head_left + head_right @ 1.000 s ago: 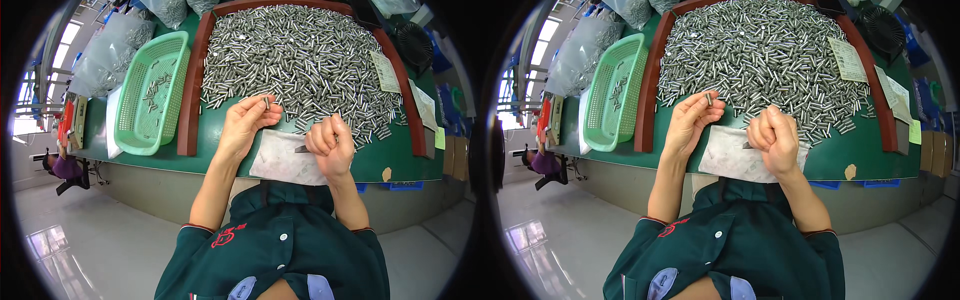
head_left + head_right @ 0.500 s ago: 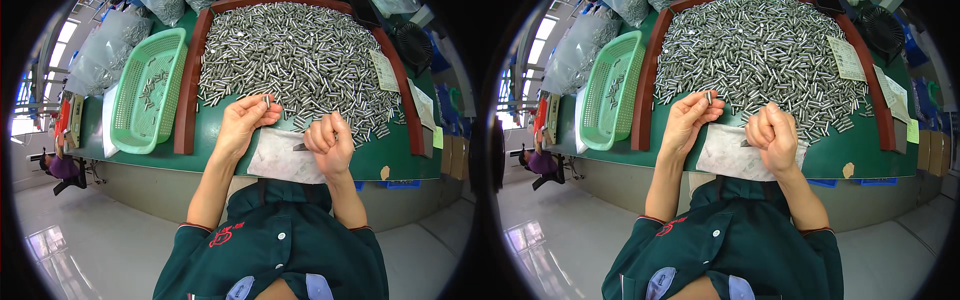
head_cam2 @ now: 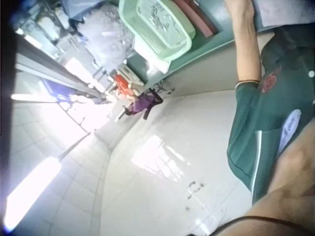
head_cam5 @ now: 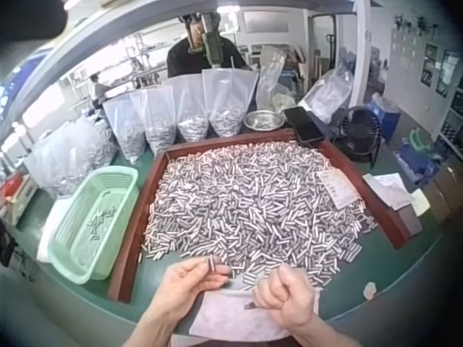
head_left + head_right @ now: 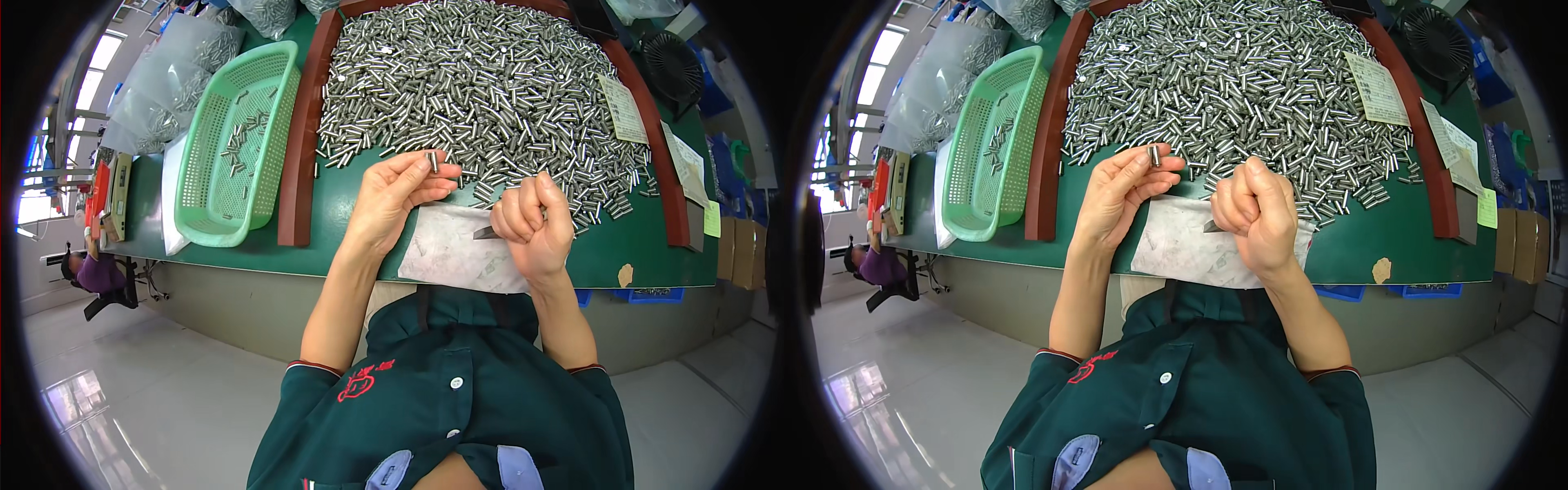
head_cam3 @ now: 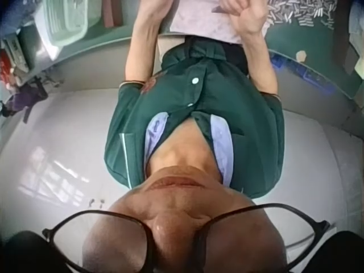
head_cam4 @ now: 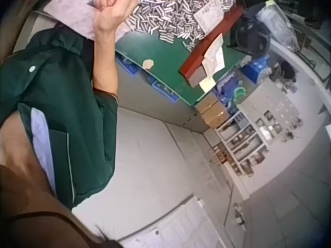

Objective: Picking up small metal pins, inspecting them, and using a cloth and small tool to clean or scrape them.

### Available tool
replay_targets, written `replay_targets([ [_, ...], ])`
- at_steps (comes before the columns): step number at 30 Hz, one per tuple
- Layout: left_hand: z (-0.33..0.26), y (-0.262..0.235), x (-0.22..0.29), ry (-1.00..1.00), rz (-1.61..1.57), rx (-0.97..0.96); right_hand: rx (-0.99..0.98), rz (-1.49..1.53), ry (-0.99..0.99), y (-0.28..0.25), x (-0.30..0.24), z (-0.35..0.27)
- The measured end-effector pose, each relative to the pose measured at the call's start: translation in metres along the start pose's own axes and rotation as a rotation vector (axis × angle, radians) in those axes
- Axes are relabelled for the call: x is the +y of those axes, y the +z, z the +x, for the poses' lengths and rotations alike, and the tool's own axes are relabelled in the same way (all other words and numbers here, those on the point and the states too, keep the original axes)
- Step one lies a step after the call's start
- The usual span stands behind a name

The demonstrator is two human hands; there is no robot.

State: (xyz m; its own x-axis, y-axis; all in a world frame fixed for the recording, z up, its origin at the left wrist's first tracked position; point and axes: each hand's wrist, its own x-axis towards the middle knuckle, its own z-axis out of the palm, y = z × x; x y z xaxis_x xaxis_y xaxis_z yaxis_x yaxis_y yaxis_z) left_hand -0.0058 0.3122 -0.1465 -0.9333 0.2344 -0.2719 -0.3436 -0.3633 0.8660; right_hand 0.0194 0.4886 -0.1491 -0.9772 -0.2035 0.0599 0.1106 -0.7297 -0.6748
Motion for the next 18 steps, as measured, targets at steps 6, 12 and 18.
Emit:
replay_targets([
  [6,-0.002,0.003,-0.001,0.017,0.033,-0.009,-0.037,-0.012,-0.046,0.002,-0.004,-0.002],
  [12,-0.007,0.013,0.007,0.019,0.016,-0.057,-0.086,-1.253,-0.434,0.047,-0.050,0.004],
  [18,-0.015,0.020,0.004,0.054,0.037,-0.092,-0.092,-1.406,-0.360,0.029,-0.032,0.013],
])
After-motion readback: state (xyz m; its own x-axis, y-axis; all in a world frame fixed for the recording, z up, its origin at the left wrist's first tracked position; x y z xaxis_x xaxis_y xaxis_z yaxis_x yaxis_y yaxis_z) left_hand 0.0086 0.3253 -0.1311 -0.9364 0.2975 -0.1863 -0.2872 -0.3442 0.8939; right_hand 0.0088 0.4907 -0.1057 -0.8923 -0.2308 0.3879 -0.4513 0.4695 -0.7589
